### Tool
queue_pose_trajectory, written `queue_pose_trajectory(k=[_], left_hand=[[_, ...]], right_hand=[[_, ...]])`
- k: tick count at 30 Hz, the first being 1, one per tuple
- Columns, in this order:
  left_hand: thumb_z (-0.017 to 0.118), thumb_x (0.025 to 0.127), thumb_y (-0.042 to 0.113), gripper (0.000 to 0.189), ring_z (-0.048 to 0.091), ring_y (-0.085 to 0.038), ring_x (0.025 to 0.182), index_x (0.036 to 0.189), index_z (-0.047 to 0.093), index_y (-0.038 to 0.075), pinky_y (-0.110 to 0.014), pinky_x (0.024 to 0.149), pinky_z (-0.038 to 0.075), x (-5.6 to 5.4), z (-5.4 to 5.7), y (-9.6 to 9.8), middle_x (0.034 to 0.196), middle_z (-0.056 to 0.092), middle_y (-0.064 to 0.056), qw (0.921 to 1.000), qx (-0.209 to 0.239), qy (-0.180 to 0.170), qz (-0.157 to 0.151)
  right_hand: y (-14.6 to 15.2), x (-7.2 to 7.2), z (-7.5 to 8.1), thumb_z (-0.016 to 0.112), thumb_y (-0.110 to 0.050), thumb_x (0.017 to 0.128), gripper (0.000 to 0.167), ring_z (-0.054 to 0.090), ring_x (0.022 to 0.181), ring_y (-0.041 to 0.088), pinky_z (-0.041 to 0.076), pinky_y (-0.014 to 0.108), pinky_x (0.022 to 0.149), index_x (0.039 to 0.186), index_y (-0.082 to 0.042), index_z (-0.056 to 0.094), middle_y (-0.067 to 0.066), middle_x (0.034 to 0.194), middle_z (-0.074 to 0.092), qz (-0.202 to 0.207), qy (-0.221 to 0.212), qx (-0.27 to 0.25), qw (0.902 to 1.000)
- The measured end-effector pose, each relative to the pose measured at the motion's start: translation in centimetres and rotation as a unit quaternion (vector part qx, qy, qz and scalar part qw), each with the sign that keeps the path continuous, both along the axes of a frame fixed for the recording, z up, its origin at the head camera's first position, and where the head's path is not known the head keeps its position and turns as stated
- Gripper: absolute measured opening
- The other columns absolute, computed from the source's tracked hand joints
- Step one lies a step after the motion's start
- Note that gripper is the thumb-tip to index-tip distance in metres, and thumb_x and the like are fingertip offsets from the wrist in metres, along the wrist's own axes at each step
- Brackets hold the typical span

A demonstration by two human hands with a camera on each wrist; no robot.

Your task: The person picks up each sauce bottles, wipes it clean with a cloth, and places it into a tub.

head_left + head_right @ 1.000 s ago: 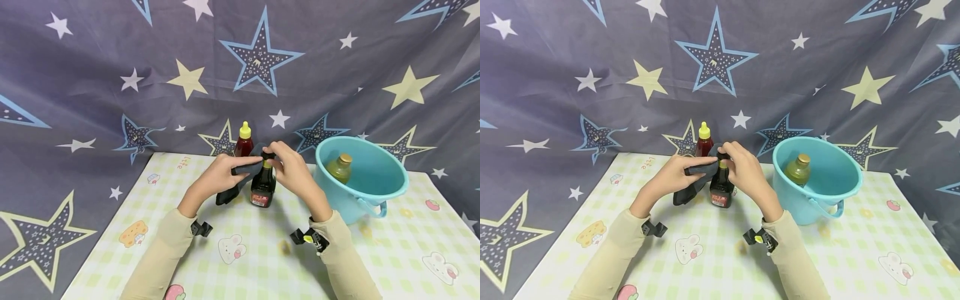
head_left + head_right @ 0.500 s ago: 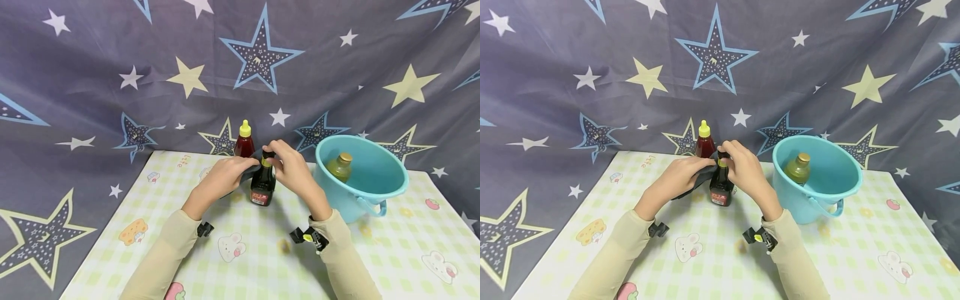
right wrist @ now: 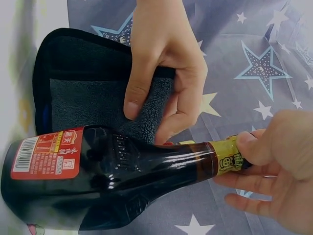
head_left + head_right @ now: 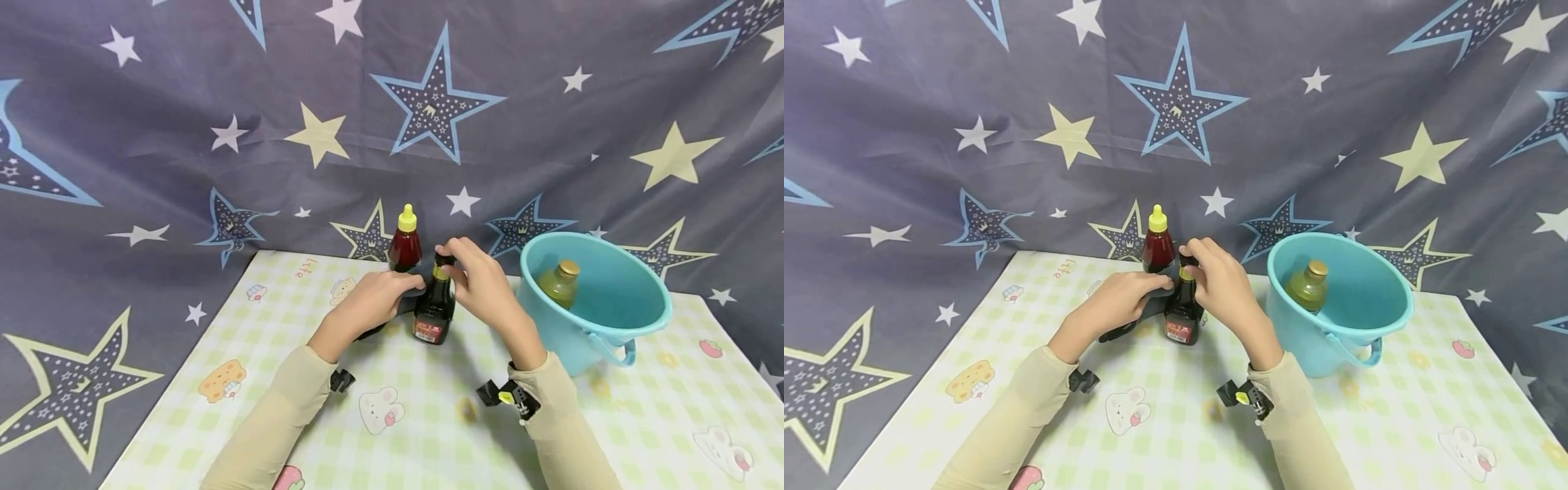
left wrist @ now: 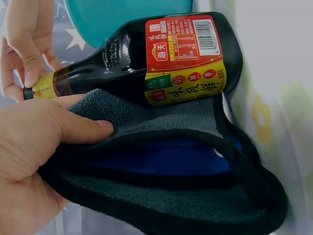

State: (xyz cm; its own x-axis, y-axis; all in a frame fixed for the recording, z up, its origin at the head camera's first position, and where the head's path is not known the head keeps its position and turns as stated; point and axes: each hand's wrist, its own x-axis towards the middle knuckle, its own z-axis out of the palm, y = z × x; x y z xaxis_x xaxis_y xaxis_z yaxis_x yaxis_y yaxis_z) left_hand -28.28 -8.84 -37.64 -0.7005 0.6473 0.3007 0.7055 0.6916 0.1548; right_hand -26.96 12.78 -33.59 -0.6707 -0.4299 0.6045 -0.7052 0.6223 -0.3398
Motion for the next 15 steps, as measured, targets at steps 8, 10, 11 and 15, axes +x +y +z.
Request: queue_pose_trajectory(k=[8,10,11,15], left_hand=[[0.066,0.091,-0.007,0.038,0.07,-0.02,0.082,0.119,0.068,0.019,-0.035,0.066,0.055,-0.05,-0.17,0.55,0.108,0.074,0.0,0.9967,-0.044,0.068,0.009],[0.068,0.089,-0.008,0.04,0.07,-0.02,0.082,0.119,0.068,0.019,-0.035,0.066,0.055,0.07,-0.25,0.55,0.106,0.074,-0.001,0.9959,-0.053,0.073,0.01],[0.069,0.088,-0.008,0.041,0.069,-0.02,0.082,0.119,0.068,0.019,-0.036,0.066,0.055,0.12,-0.31,0.55,0.106,0.074,-0.001,0.9957,-0.056,0.073,0.011],[0.072,0.086,-0.008,0.042,0.072,-0.02,0.086,0.119,0.07,0.018,-0.036,0.07,0.057,0.27,-0.54,0.58,0.108,0.075,-0.002,0.9948,-0.07,0.073,0.015]], right_hand=[[0.3,-0.18,0.02,0.065,-0.001,0.096,0.013,0.058,0.074,0.023,0.044,0.034,0.064,0.108,-0.008,0.063,0.01,0.116,0.069,-0.007,0.006,0.002,1.0],[0.28,-0.1,-0.03,0.065,-0.001,0.097,0.014,0.058,0.074,0.023,0.044,0.034,0.064,0.108,-0.008,0.063,0.01,0.116,0.069,-0.004,-0.001,0.003,1.0],[0.26,-0.04,-0.05,0.064,-0.001,0.097,0.014,0.058,0.074,0.023,0.044,0.034,0.064,0.109,-0.008,0.063,0.01,0.116,0.069,-0.003,-0.004,0.004,1.0],[0.22,0.03,-0.29,0.064,-0.001,0.097,0.014,0.057,0.074,0.022,0.044,0.034,0.065,0.109,-0.009,0.063,0.01,0.115,0.069,-0.004,-0.008,0.004,1.0]])
